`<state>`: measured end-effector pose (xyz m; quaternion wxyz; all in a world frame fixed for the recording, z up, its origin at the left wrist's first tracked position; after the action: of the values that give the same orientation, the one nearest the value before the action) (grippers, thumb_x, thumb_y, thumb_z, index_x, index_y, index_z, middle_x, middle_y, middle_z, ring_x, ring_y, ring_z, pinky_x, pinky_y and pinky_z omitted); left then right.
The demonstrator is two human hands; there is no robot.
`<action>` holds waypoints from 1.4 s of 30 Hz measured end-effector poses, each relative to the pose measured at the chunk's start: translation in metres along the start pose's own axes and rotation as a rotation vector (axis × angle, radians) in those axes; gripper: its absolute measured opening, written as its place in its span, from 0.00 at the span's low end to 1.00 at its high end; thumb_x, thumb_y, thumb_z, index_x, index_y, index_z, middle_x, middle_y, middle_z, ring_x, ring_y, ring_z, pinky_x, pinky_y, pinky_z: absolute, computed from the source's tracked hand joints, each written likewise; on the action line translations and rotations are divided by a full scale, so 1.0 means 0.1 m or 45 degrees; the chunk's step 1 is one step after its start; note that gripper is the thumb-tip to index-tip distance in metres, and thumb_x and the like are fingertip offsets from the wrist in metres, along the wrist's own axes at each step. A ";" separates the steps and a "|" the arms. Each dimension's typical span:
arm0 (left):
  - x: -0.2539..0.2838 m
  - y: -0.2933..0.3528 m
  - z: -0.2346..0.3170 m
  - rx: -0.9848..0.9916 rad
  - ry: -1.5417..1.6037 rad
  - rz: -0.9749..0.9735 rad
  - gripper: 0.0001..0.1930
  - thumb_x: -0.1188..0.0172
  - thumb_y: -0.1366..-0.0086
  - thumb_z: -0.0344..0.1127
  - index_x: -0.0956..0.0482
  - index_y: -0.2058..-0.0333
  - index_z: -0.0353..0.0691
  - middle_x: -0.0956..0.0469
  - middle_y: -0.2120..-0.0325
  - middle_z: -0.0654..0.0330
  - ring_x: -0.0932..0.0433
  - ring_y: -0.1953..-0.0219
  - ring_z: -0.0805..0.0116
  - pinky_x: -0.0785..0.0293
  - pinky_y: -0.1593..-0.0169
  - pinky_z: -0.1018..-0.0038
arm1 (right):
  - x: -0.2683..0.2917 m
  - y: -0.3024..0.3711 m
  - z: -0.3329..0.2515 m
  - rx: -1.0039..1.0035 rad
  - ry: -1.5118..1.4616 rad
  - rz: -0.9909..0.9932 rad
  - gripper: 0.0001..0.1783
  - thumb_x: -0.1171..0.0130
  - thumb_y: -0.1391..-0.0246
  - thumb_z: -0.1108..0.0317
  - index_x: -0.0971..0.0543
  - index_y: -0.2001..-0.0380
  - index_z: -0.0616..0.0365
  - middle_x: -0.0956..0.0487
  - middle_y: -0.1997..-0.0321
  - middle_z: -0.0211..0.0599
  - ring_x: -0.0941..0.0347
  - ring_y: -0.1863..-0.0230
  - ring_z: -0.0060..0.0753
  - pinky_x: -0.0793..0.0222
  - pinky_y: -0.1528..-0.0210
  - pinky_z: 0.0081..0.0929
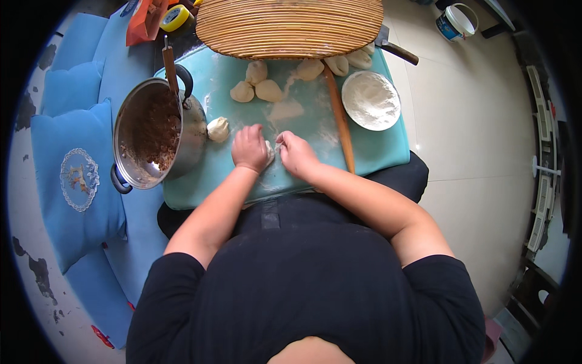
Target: The person prepares dumplings by scooping a meat filling from a pot onto a flat dough wrapper. They fold and pleat the dough edges to seal the filling inside, forming a round dumpling. The finished dumplings are placed on a bamboo tray. The person repeats this process for multiple dumplings.
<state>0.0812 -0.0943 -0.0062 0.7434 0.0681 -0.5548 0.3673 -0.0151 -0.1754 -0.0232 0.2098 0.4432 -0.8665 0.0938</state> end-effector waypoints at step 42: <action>-0.21 -0.14 -0.52 0.648 0.549 -0.100 0.13 0.56 0.35 0.41 0.25 0.66 0.40 0.23 0.69 0.56 0.26 0.65 0.55 0.32 0.60 0.66 | -0.38 -0.14 0.04 -0.451 -0.218 -0.290 0.11 0.50 0.53 0.74 0.32 0.63 0.58 0.24 0.70 0.53 0.26 0.72 0.52 0.31 0.69 0.40</action>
<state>0.1277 -0.0878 -0.0392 0.8164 0.1935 -0.2722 0.4712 0.0148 -0.1574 -0.0444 0.2192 0.5007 -0.8285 -0.1221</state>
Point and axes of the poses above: each hand's wrist, its own y-axis away from the middle knuckle, its own x-axis out of the back of the hand, z = x × y, the point moved 9 cm from there along -y, towards the middle knuckle
